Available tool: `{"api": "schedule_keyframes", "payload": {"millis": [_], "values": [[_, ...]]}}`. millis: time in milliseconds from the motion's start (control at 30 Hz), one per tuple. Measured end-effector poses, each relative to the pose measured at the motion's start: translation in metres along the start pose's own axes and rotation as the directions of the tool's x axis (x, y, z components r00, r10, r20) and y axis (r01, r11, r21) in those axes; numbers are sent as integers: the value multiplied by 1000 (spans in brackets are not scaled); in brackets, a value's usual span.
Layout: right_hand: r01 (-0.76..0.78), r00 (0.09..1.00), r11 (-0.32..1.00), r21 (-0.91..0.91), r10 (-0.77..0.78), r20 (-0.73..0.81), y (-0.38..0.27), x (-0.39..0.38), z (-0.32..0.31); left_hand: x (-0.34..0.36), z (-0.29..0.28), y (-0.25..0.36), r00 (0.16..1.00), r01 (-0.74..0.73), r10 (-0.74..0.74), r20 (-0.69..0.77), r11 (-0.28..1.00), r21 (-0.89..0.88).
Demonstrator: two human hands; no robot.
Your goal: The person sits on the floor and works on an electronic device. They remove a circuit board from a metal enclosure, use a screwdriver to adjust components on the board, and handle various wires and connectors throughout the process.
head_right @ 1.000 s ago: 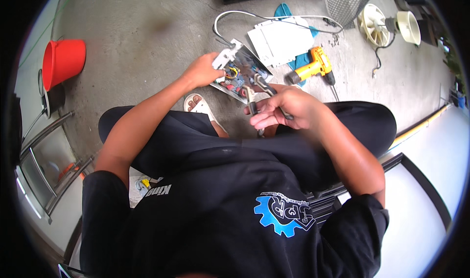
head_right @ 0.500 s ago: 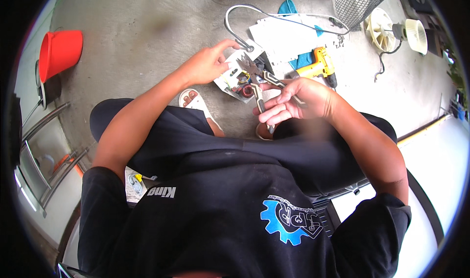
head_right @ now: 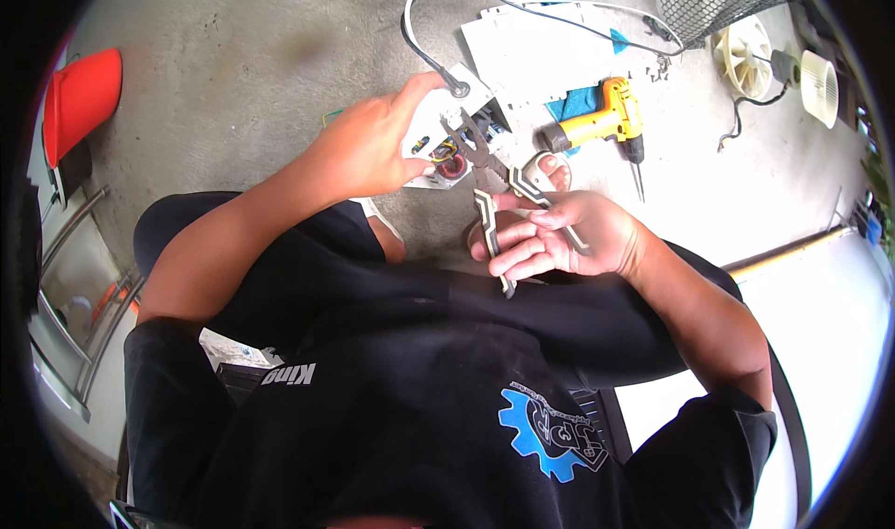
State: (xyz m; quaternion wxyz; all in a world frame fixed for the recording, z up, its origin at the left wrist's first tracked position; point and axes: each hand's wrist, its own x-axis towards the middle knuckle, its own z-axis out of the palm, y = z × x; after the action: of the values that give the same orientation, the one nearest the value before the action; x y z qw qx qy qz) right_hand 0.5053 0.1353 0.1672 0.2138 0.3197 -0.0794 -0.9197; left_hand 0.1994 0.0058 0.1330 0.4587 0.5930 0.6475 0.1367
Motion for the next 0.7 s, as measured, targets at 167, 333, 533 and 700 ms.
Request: {"api": "schedule_keyframes", "payload": {"millis": [167, 333, 533, 700], "values": [[-28, 1000, 1000, 5, 28, 5, 2, 0, 7, 1, 1, -9, 981, -172, 176, -76, 983, 64], [-44, 999, 999, 12, 44, -20, 1, 3, 11, 16, 2, -14, 978, -203, 209, -31, 972, 120], [-25, 998, 1000, 4, 26, -62, -2, -3, 15, 23, 5, -14, 970, -231, 241, -43, 959, 167], [-33, 999, 996, 85, 32, 14, -1, -6, 5, 19, 2, -6, 986, -165, 167, 2, 978, 125]]}}
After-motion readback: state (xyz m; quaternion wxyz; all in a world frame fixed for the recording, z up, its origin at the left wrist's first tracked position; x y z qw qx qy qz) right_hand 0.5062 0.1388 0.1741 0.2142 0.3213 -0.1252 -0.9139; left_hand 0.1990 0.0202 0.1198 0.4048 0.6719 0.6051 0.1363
